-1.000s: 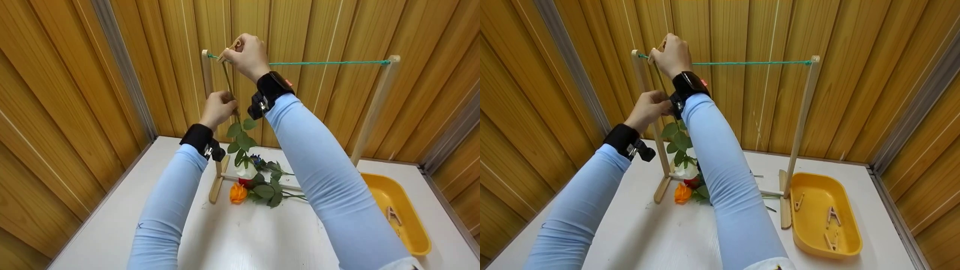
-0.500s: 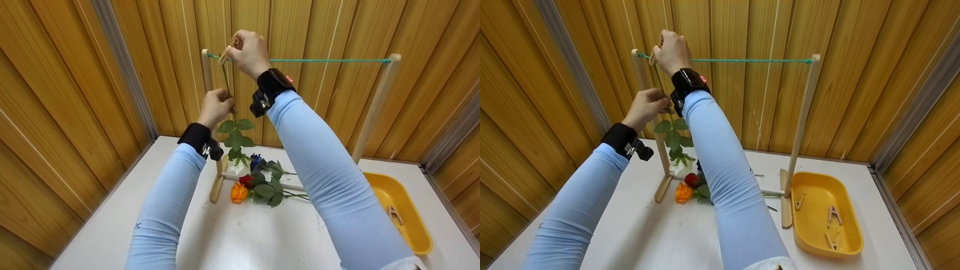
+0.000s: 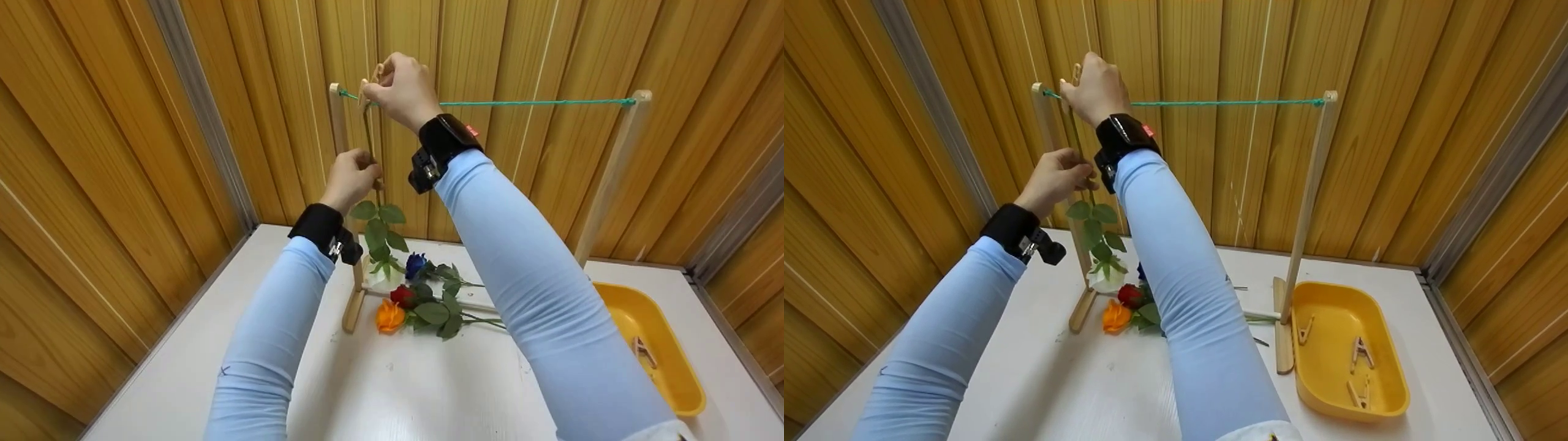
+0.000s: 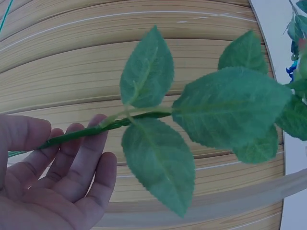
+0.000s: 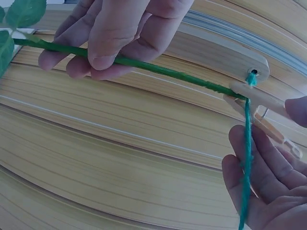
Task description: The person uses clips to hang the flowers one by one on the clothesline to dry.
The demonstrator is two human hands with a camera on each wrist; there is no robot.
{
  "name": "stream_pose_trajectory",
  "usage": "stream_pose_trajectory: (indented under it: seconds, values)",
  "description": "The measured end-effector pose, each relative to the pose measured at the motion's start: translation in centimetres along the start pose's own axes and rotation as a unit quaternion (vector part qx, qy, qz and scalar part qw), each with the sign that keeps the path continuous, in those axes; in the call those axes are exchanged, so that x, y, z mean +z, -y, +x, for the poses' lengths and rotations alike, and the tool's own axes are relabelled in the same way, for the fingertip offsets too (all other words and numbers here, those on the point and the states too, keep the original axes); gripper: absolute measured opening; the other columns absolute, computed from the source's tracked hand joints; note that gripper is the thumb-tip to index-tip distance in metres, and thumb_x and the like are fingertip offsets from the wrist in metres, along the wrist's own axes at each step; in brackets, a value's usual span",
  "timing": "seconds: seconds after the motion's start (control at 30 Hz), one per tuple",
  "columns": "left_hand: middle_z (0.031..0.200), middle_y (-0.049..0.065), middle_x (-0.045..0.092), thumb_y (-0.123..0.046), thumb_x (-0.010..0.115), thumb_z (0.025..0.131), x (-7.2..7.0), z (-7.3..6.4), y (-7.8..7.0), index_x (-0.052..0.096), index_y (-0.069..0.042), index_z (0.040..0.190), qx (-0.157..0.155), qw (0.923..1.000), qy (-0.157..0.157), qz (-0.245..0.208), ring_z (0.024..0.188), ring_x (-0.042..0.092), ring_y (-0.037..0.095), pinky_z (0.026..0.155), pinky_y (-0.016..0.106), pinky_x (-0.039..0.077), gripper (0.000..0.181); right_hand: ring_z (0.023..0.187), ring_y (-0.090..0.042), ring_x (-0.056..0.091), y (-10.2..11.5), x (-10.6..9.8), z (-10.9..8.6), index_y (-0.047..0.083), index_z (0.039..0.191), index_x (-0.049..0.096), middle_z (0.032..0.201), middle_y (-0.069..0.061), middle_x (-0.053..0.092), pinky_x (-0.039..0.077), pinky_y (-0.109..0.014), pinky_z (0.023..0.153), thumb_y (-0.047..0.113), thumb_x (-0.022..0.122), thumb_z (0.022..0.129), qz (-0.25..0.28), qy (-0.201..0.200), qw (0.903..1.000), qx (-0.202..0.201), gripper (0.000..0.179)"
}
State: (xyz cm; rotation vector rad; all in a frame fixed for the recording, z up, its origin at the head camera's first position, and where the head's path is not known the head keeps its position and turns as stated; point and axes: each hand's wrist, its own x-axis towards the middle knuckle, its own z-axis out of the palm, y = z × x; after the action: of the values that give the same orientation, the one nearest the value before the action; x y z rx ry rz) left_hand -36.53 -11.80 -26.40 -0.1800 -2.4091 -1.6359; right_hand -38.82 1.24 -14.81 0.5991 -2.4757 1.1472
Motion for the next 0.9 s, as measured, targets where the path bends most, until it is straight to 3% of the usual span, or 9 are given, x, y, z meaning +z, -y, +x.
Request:
stream_pose_trajectory:
  seconds: [0.1,0.27,0.47,0.57,0.7,0.9]
  values:
    - [0.094,0.01,0.061,-0.003,0.052,0.104,0.1,0.0,0.1,0.06,0.002,0.105,0.005,1.0,-0.001,-0.005,0.082,0.069,0.026,0.077,0.035,0.058,0.01,0.106,-0.015,0.061,0.0,-0.1,0.0,0.001,0.124,0.061,0.119,-0.009,0.066,0.051,-0.02,0.086,0.017,0.064,0.1,-0.003,0.008,1.0,0.0,0.029]
    - [0.092,0.015,0.063,-0.002,0.051,0.105,0.4,0.1,0.2,0.058,0.002,0.1,0.012,0.9997,-0.008,-0.019,0.085,0.07,0.03,0.084,0.043,0.06,0.01,0.107,-0.016,0.06,-0.2,-0.3,-0.1,0.0,0.125,0.062,0.121,-0.01,0.065,0.05,-0.02,0.088,0.012,0.063,0.1,-0.012,0.011,0.9999,0.002,0.028]
    - [0.098,0.017,0.065,-0.005,0.054,0.103,0.4,0.2,0.3,0.06,0.007,0.111,0.011,0.9999,-0.008,0.004,0.091,0.071,0.031,0.08,0.035,0.059,0.016,0.108,-0.018,0.063,-0.4,-1.2,-0.6,-0.001,0.125,0.061,0.122,-0.011,0.067,0.052,-0.023,0.089,0.013,0.063,0.101,-0.025,0.017,0.9995,-0.01,0.028]
    - [0.098,0.011,0.062,-0.007,0.055,0.102,0.3,0.1,0.3,0.06,0.007,0.117,0.008,0.9996,-0.005,0.025,0.09,0.068,0.027,0.079,0.032,0.056,0.021,0.107,-0.02,0.064,-0.6,-1.8,-1.2,-0.004,0.123,0.061,0.12,-0.014,0.068,0.052,-0.025,0.089,0.011,0.062,0.101,-0.03,0.018,0.9985,-0.042,0.027]
    - [0.109,0.016,0.063,-0.01,0.056,0.102,0.1,0.2,0.3,0.059,0.008,0.126,0.008,0.9986,-0.005,0.052,0.096,0.063,0.025,0.081,0.03,0.051,0.03,0.106,-0.024,0.065,-1.3,-2.9,-2.5,-0.007,0.12,0.061,0.118,-0.018,0.068,0.052,-0.03,0.093,0.009,0.06,0.101,-0.035,0.016,0.9942,-0.1,0.025]
    - [0.133,0.022,0.058,-0.014,0.056,0.103,-0.6,0.2,0.2,0.051,0.005,0.141,0.007,0.9982,-0.008,0.059,0.118,0.057,0.03,0.097,0.036,0.048,0.043,0.106,-0.03,0.066,-3.8,-4.5,-5.0,-0.008,0.116,0.066,0.116,-0.021,0.07,0.052,-0.039,0.098,0.008,0.063,0.101,-0.049,0.014,0.985,-0.165,0.022]
